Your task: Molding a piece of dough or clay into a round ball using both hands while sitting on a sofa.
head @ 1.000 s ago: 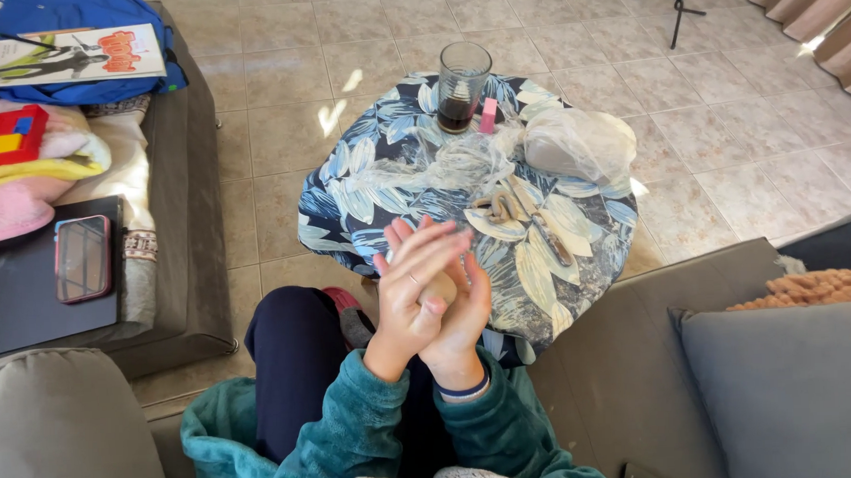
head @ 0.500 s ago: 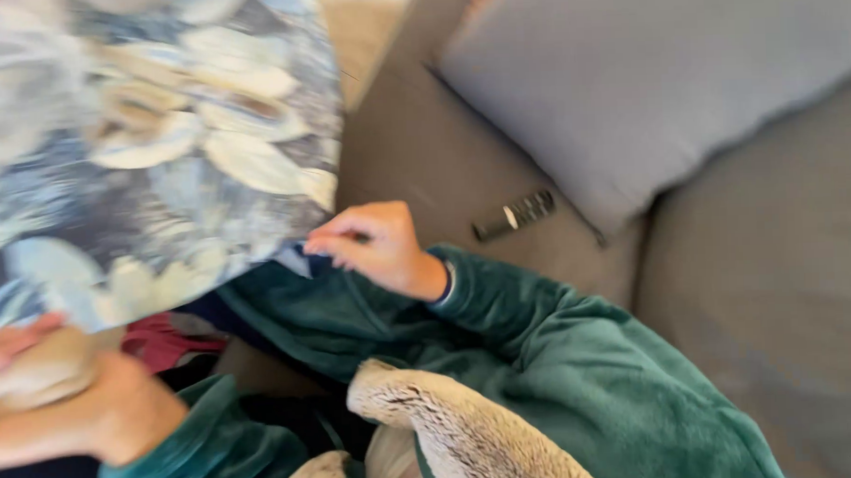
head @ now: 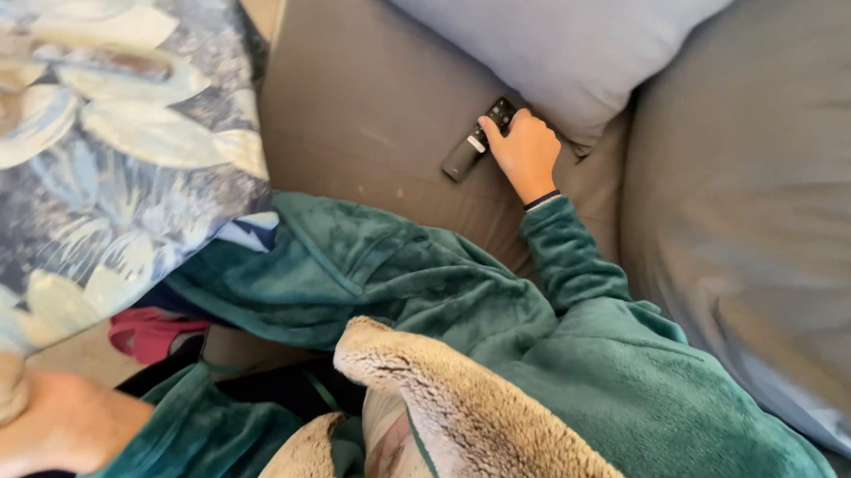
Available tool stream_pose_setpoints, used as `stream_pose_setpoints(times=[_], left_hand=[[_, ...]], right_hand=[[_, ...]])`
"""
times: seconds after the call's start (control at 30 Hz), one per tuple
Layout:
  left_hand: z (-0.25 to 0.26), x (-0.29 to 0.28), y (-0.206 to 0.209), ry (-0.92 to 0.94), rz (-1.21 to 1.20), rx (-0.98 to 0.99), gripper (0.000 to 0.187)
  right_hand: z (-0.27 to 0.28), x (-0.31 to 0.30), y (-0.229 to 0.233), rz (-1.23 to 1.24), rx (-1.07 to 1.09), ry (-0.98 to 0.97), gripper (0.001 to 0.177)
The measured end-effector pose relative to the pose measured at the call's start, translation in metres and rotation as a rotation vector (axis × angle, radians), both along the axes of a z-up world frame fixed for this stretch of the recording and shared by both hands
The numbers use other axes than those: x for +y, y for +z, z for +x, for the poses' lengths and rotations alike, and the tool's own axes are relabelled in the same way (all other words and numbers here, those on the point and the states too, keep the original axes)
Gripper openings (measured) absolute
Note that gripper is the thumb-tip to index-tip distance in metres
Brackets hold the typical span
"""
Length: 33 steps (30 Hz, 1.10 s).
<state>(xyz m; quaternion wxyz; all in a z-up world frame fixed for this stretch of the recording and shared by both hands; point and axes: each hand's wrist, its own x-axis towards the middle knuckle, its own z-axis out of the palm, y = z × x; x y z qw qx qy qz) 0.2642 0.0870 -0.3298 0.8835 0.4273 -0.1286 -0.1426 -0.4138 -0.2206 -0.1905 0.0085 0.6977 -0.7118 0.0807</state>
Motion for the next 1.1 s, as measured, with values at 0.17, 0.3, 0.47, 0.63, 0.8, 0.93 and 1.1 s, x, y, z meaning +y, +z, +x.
stream_pose_setpoints(times=[0.17,0.3,0.47,0.63,0.8,0.93,1.1], left_hand=[[-0.118,-0.022,0.138,0.19,-0.013,-0.108,0.04],[-0.166,-0.055,0.234,0.337,-0.09,-0.172,0.045],[-0.164,-0.058,0.228,0.186,-0.226,0.105,0.049],[-0.162,-0.065,0.237,0.257,-0.223,0.096,0.046],[-0.164,-0.067,0.239,0.275,-0.201,0.1,0.045],[-0.162,-0.07,0.235,0.237,-0.254,0.142,0.044],[-0.159,-0.073,0.238,0.235,-0.25,0.147,0.044]], right_hand=[[0.035,0.004,-0.003,-0.029,-0.536,0.051,0.039],[0.039,-0.017,-0.026,0.009,-0.965,0.215,0.032],[0.03,-0.059,-0.057,-0.018,-1.14,0.237,0.029],[0.098,-0.077,0.001,-0.083,-1.485,0.265,0.024],[0.198,-0.07,0.099,-0.23,-1.835,0.44,0.016],[0.291,-0.005,0.191,-0.055,-2.227,0.641,0.018],[0.379,0.066,0.23,0.36,-2.396,0.703,0.02]])
